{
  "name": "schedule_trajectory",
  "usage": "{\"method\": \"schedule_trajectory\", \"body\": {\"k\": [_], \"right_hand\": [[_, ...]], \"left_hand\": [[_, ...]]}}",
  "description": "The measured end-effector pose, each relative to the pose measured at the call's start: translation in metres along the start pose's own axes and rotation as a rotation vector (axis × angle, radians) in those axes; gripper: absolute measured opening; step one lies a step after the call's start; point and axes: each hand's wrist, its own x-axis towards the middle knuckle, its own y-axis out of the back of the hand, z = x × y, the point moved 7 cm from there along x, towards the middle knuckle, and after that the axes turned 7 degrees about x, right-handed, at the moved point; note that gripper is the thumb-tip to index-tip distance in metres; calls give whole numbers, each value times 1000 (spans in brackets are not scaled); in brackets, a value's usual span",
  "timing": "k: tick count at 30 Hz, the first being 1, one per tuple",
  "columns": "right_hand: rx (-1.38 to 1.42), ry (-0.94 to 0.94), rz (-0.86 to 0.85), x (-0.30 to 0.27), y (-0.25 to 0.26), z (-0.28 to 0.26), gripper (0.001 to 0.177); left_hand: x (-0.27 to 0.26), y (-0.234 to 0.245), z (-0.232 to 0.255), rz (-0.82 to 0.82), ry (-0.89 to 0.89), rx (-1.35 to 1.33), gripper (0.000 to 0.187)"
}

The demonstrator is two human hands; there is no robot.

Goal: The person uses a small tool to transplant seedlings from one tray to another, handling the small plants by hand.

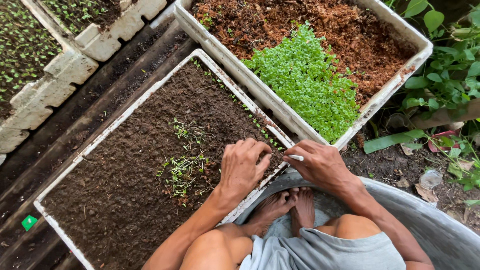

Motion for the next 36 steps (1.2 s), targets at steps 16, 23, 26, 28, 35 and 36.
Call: {"method": "schedule_trajectory", "body": {"k": [16, 23, 26, 28, 35, 36], "right_hand": [[294, 4, 351, -52, 24, 9, 10], [264, 67, 359, -61, 9, 6, 12], [247, 81, 348, -55, 10, 2, 10], [241, 85, 339, -51, 12, 0, 9], [227, 68, 196, -25, 23, -6, 8], [223, 63, 158, -19, 24, -7, 8]], "left_hand": [[3, -39, 11, 256, -133, 87, 7], [5, -42, 16, 270, -146, 143, 8], [6, -42, 16, 264, -149, 155, 9], [6, -42, 16, 257, -148, 158, 9], [2, -32, 13, 163, -130, 56, 18], [2, -31, 11, 143, -117, 35, 20]]}}
